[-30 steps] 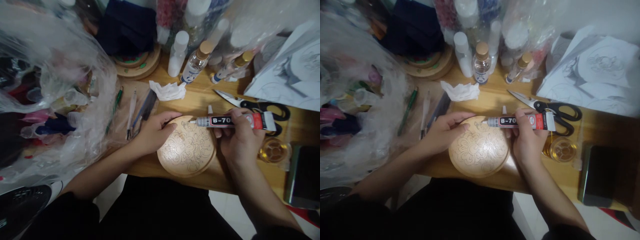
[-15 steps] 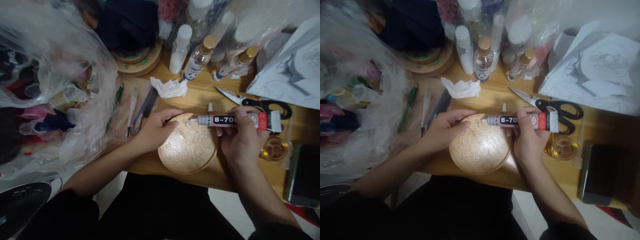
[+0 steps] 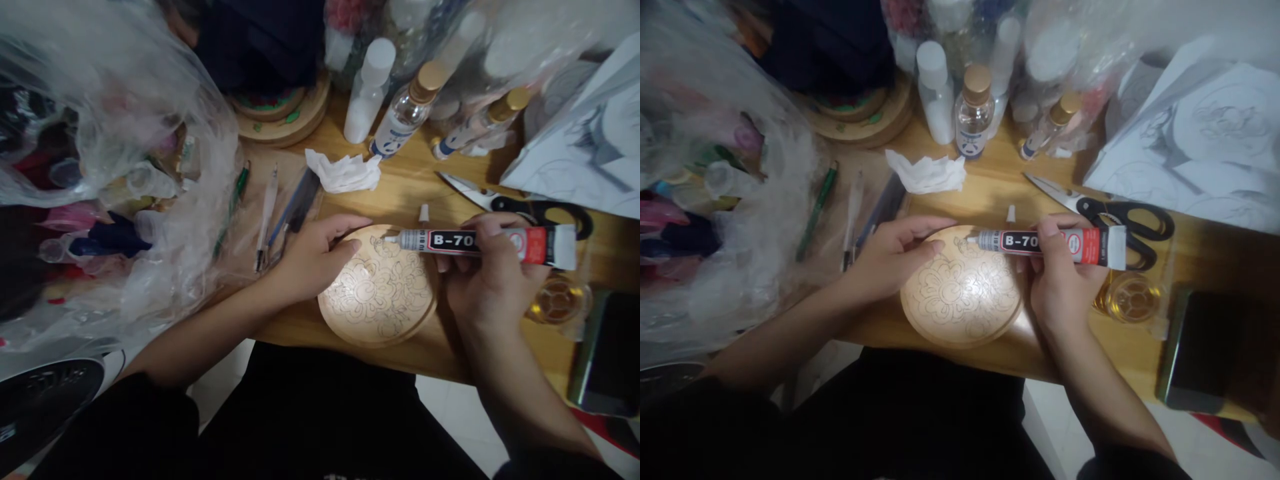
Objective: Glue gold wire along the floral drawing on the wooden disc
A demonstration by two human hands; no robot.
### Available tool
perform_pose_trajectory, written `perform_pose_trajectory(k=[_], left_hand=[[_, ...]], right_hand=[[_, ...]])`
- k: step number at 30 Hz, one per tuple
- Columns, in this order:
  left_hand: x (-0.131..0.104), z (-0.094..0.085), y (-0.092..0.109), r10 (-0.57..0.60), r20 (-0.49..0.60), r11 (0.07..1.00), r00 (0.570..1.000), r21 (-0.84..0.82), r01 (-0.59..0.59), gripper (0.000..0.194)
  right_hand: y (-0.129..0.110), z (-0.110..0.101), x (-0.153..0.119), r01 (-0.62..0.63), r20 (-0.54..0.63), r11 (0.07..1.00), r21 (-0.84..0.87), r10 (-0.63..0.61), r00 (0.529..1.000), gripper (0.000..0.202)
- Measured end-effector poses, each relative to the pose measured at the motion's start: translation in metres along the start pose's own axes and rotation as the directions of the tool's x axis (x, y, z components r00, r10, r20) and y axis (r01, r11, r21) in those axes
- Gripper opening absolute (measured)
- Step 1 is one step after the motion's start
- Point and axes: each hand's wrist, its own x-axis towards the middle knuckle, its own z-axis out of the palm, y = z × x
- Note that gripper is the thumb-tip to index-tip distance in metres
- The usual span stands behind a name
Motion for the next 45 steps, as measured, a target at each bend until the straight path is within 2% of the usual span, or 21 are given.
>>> perform_pose_trajectory(k=[8, 19, 23, 36, 45], left_hand=[[0.0001, 0.0000, -0.0008, 0.000, 0.006, 1.000, 1.000, -0.012, 0.000, 0.032], [-0.0001, -0.0001, -0.0007, 0.001, -0.004, 1.000, 1.000, -0.008, -0.001, 0.030], [-0.0005, -0.0003, -0.0001, -0.008, -0.003, 1.000, 1.000, -0.022, 0.008, 0.029], [-0.0007, 0.0011, -0.0004, -0.021, 0.012, 0.997, 1.000, -0.072, 0.022, 0.030], [-0.0018, 0.0006, -0.0007, -0.026, 0.006, 0.998, 1.000, -0.065, 0.026, 0.031]], right_hand=[[0.0019, -0.0019, -0.0028, 0.013, 0.048, 0.999, -0.031, -0.012, 0.999, 0.026], [0.0015, -0.0002, -0.0005, 0.019, -0.026, 0.999, 0.028, -0.018, 1.000, 0.017], [0.0016, -0.0004, -0.0002, 0.002, -0.001, 0.999, 0.039, -0.002, 1.000, 0.017], [0.0004, 0.0011, 0.0007, -0.016, -0.071, 1.000, 0.013, 0.017, 0.997, 0.016], [0.0003, 0.0007, 0.0003, -0.006, -0.059, 1.000, -0.014, 0.005, 0.998, 0.016]])
